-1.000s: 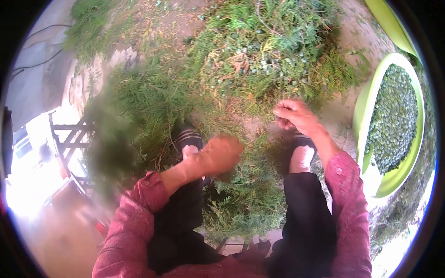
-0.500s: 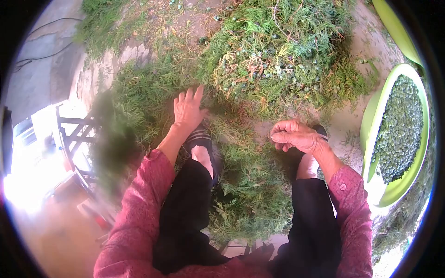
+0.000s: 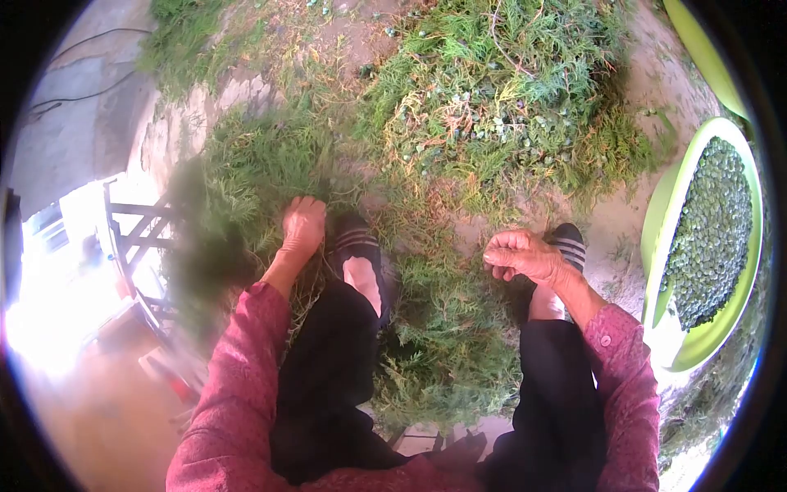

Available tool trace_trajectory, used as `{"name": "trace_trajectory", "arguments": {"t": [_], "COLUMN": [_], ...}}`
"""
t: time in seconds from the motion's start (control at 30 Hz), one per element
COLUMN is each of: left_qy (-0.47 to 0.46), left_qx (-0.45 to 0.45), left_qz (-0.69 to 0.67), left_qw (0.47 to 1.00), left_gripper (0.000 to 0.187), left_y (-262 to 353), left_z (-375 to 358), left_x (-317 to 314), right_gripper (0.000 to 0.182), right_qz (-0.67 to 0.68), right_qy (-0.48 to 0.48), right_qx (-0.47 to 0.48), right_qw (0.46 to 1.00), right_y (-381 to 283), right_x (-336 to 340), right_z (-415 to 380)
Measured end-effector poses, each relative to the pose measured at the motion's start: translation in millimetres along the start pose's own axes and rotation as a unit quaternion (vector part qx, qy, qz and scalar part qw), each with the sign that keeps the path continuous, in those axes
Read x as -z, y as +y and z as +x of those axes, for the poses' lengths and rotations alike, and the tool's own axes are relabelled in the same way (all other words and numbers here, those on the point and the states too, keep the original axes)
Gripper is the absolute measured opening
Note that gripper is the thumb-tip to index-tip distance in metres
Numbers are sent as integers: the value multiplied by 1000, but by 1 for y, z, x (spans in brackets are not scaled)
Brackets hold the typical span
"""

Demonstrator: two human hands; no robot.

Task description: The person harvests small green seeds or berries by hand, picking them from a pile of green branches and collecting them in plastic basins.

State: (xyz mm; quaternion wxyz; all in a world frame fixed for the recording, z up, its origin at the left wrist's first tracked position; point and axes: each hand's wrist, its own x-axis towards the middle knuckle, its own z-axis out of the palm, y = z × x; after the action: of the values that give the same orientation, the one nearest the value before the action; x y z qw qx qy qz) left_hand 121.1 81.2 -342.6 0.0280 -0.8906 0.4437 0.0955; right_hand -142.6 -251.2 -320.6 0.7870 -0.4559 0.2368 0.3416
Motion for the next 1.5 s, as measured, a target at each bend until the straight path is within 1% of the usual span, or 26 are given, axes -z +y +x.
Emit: {"name": "trace_trajectory", "arguments": {"t": [0.03,0.07,0.13,0.17,0.23,0.27,0.33,0.37,0.43,0.47,0.53,0.6,0.67,0.73,0.77,0.8,0.87,0.9,0.97,1.1,1.13,1.2,1.27,1.3,1.37,1.5], "left_qy": [16,15,-17,-17,-86,-84,-122,-123,-125,-126,-79,-79,-80,-2,2,4,-100,-99,-121,-143,-137,-134,-91,-92,-83,-90], "left_qx": [-18,-18,-21,-20,-12,-10,21,20,27,28,28,20,11,34,68,69,192,192,229,248,257,266,258,259,270,274], "left_qz": [6,7,35,36,78,79,68,71,19,19,2,6,12,-53,-97,-98,-136,-138,-84,-86,-93,-102,-119,-117,-156,-143], "left_qw": [1000,1000,999,999,993,993,990,990,992,991,996,997,997,998,993,993,967,966,962,954,952,949,955,954,947,947], "left_gripper": [3,3,4,4,6,6,13,13,19,19,18,17,15,12,13,13,15,15,18,21,21,20,22,22,25,30], "left_y": [0,-1,-1,-4,-7,-7,2,6,19,25,35,44,41,31,24,18,13,15,18,12,12,14,16,13,10,13], "left_z": [-5,-8,-11,-15,-23,-25,-24,-22,-16,-13,-2,17,34,52,59,63,71,69,62,57,58,56,52,52,53,56], "left_x": [0,0,2,1,0,-1,9,13,27,33,45,65,66,51,38,27,13,12,11,4,3,1,3,2,-2,0], "right_gripper": [26,27,29,28,28,28,28,28,29,29,29,29,29,30,30,30,29,28,29,28,28,28,28,28,28,26], "right_qz": [1,0,0,-8,-19,-25,-27,-31,-34,-42,-52,-51,-51,-52,-54,-57,-57,-54,-52,-41,-42,4,10,14,15,1], "right_qy": [-1,3,5,5,2,0,-3,-5,-7,-7,-7,-8,-3,0,-3,-5,1,7,3,-3,-4,-12,-12,-12,-11,-14], "right_qx": [0,-1,-1,-1,0,-3,-4,-6,-9,-14,-19,-14,-16,-17,-17,-18,-21,-24,-21,-12,-14,-22,-19,-13,-13,-23], "right_qw": [1000,1000,1000,1000,1000,1000,1000,999,999,999,998,999,999,999,998,998,998,998,998,999,999,1000,1000,1000,1000,1000], "right_y": [1,2,4,5,7,8,12,15,18,18,18,17,13,13,13,13,9,8,9,15,14,12,8,6,6,10], "right_x": [0,1,2,2,2,1,1,3,2,2,2,1,-1,-4,-5,-5,-9,-9,-7,-7,-8,-10,-11,-11,-10,-7], "right_z": [0,-1,0,-1,-2,-3,-4,-5,-4,-5,-5,-4,-4,-2,-1,0,-1,-2,-3,1,2,1,-1,0,0,-1]}}
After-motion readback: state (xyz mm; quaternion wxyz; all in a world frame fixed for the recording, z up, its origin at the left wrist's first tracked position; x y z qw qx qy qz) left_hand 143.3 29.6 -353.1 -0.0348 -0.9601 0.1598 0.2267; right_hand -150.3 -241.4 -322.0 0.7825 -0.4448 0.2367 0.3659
